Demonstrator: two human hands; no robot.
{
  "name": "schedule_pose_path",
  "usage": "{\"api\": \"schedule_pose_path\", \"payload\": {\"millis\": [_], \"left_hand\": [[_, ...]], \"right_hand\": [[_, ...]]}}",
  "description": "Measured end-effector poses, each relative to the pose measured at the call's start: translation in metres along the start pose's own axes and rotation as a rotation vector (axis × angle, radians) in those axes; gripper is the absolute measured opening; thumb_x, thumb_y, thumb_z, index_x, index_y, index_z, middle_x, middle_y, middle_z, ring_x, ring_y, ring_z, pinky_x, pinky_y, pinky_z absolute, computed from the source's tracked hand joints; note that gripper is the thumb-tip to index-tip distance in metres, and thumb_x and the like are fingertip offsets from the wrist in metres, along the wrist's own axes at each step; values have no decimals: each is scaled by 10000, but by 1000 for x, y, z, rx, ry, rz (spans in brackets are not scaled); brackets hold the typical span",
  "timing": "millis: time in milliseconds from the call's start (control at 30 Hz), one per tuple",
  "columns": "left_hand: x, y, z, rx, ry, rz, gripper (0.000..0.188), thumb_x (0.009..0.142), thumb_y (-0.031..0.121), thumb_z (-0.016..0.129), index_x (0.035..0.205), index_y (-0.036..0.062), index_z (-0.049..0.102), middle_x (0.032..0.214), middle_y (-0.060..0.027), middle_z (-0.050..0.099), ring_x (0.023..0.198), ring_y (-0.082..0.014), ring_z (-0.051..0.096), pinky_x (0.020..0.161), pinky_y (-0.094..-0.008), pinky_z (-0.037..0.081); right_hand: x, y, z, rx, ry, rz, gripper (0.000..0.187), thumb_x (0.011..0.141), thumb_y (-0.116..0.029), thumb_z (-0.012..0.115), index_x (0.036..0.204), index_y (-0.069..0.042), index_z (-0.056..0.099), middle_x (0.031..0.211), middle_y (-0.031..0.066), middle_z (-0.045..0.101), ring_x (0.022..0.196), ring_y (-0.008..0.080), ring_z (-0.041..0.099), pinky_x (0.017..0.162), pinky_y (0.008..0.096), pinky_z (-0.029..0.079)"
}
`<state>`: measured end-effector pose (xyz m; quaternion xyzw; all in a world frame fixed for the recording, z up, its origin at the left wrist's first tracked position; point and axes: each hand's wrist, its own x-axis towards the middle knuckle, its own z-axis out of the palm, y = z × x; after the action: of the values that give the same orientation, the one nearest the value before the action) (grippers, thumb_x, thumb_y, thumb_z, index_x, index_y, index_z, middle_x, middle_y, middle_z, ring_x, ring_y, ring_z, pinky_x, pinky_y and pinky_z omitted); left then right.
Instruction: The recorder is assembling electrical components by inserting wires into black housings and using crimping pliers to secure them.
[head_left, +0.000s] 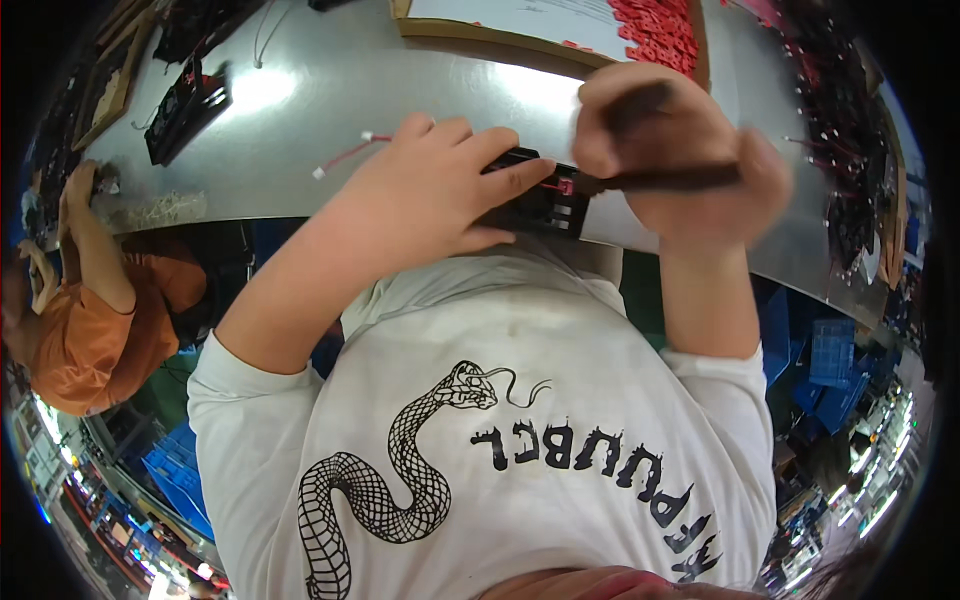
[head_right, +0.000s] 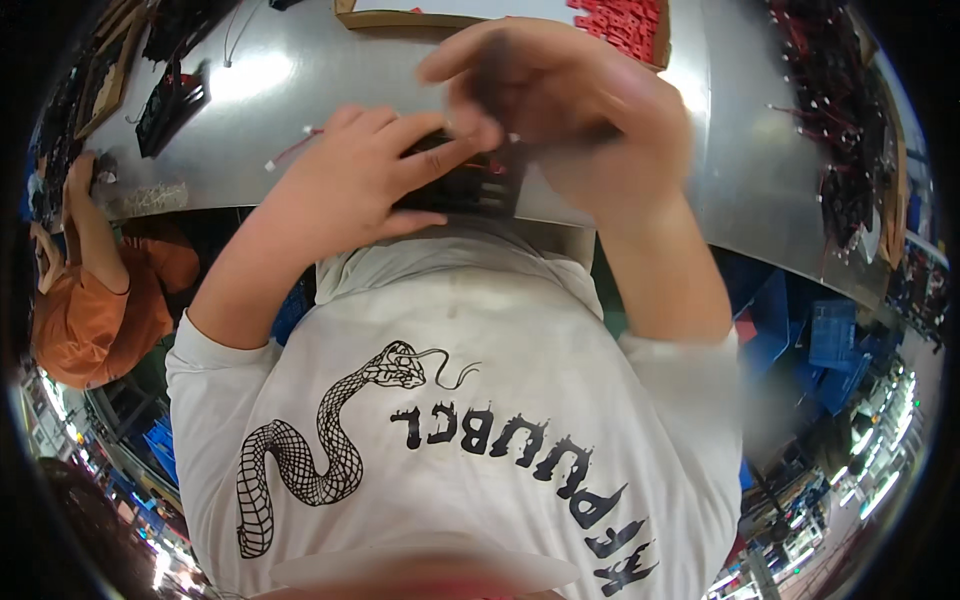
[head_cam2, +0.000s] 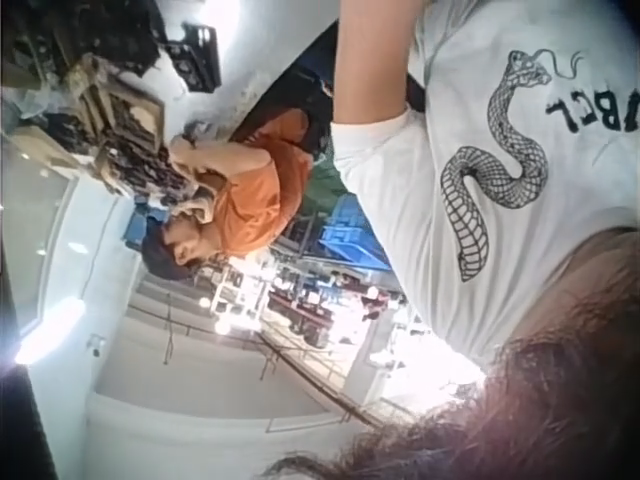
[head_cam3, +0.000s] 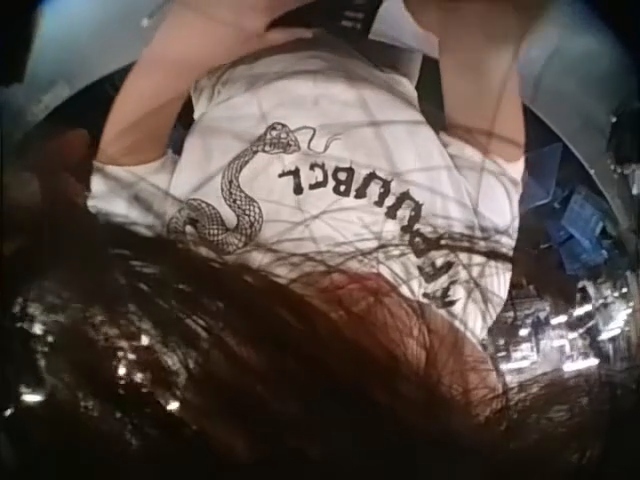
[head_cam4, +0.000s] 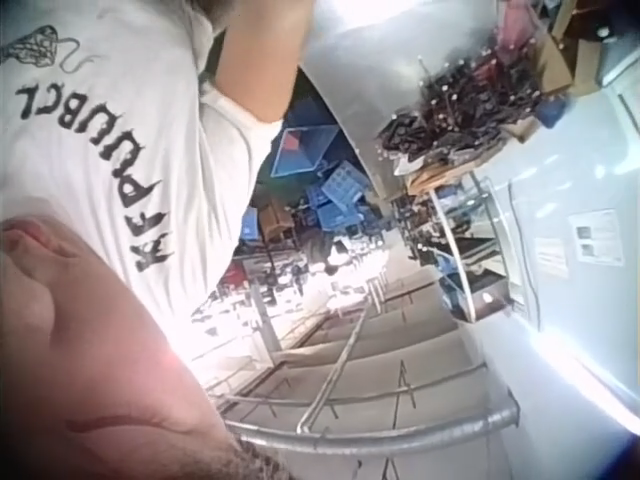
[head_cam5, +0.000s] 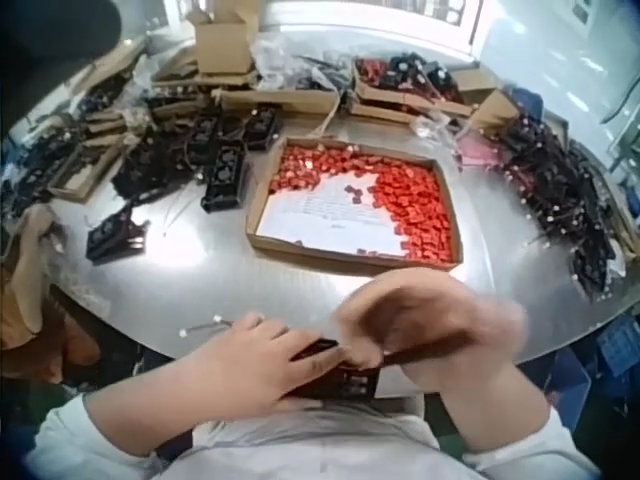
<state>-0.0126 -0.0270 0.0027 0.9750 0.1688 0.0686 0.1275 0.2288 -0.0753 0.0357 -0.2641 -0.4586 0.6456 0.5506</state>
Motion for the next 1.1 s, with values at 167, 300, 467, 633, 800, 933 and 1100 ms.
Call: {"api": "schedule_pose_path", "payload": {"millis": [167,300,467,633,800,933,1100], "left_hand": [[-6,21,2,14,43,-84,639,824,469,769,1395,229,610,1211,-5,598,999,-205,606,844,-386,435],[-6,20,4,53,42,-96,651,823,487,764,1401,232,607,1193,-5,602,993,-198,610,836,-377,430],[-7,21,7,48,63,-91,654,822,491,764,1399,225,609,1183,-2,605,983,-198,614,831,-374,429],[-7,21,8,37,55,-99,659,822,492,764,1401,221,604,1180,-3,604,978,-198,613,824,-376,429],[-7,20,7,20,63,-84,658,817,457,781,1407,227,599,1190,-9,603,975,-203,614,835,-383,435],[-3,0,7,-23,89,56,669,801,425,803,1407,231,599,1204,-13,606,983,-207,618,845,-387,443],[0,-3,-1,1,12,43,677,795,425,806,1410,237,597,1235,-3,610,996,-201,622,842,-379,444]], "right_hand": [[-24,12,10,43,-13,-240,992,831,-709,485,1332,147,496,1011,191,573,914,260,520,835,378,402],[-26,19,9,-28,68,-227,966,833,-687,508,1339,135,494,1062,192,561,964,270,506,858,398,393],[-29,20,4,-40,25,-259,1035,786,-716,616,1329,160,525,1100,182,595,988,221,556,881,318,430],[-31,19,7,-60,124,-214,982,801,-662,624,1309,172,528,1050,186,600,970,223,556,856,320,430],[-28,25,2,8,28,-281,935,792,-635,640,1274,163,558,1059,205,631,873,213,568,768,324,444],[9,20,-18,74,-685,-248,824,777,-597,672,1084,168,668,933,192,687,700,176,563,619,303,444],[13,3,-19,-24,-484,44,819,803,-583,599,1127,167,658,880,166,667,727,184,568,661,319,457]]}}
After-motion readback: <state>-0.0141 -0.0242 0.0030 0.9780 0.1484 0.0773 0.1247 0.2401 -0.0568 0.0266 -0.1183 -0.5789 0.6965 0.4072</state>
